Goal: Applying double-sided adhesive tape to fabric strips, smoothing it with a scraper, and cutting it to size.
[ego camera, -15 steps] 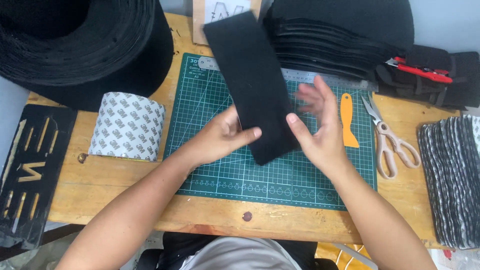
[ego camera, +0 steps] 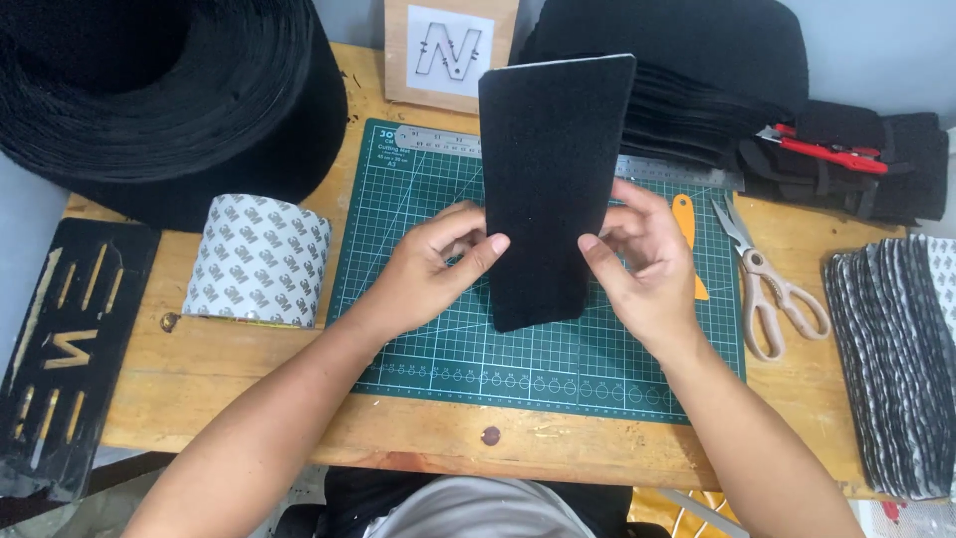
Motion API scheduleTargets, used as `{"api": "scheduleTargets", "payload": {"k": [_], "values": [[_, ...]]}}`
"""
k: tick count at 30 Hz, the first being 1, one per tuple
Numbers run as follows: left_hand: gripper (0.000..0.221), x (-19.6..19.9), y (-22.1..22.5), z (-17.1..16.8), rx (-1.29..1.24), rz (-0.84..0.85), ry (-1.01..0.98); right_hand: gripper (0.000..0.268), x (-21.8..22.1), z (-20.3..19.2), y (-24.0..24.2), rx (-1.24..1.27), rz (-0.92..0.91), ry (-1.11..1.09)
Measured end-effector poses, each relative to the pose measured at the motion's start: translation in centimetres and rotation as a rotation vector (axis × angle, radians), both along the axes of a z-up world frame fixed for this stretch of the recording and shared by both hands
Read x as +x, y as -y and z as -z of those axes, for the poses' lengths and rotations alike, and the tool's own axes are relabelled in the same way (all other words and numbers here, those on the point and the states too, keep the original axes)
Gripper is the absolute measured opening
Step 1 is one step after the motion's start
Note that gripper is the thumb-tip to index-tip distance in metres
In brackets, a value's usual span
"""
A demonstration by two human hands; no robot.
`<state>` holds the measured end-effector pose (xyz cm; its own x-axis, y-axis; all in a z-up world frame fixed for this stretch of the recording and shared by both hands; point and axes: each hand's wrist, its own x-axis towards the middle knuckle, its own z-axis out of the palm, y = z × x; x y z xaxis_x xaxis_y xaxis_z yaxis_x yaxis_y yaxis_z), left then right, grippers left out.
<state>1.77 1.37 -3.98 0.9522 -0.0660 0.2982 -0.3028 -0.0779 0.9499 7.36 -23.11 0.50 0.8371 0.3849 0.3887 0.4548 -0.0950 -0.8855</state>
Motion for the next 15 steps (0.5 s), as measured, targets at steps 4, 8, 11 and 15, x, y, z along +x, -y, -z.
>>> {"api": "scheduleTargets", "payload": {"k": [4, 8, 11, 15], "values": [[0.019, -0.2, 0.4, -0.6, 0.003, -0.011, 0.016, 0.042, 0.0, -0.2, 0.1, -0.007, 0.03, 0.065], [0.018, -0.7, 0.7, -2.9, 0.028, -0.053, 0.047, 0.03, -0.6, -0.7, 0.6, 0.03, 0.055, 0.181], [0.022, -1.1, 0.3, -3.5, -0.01, -0.056, 0.006, 0.018, -0.6, -1.9, 0.2, 0.044, 0.067, 0.365], [0.077, -0.8, -0.1, -3.4, -0.273, 0.237, -0.353, 0.011, -0.5, -2.0, -0.3, 0.095, -0.093, 0.428]]}}
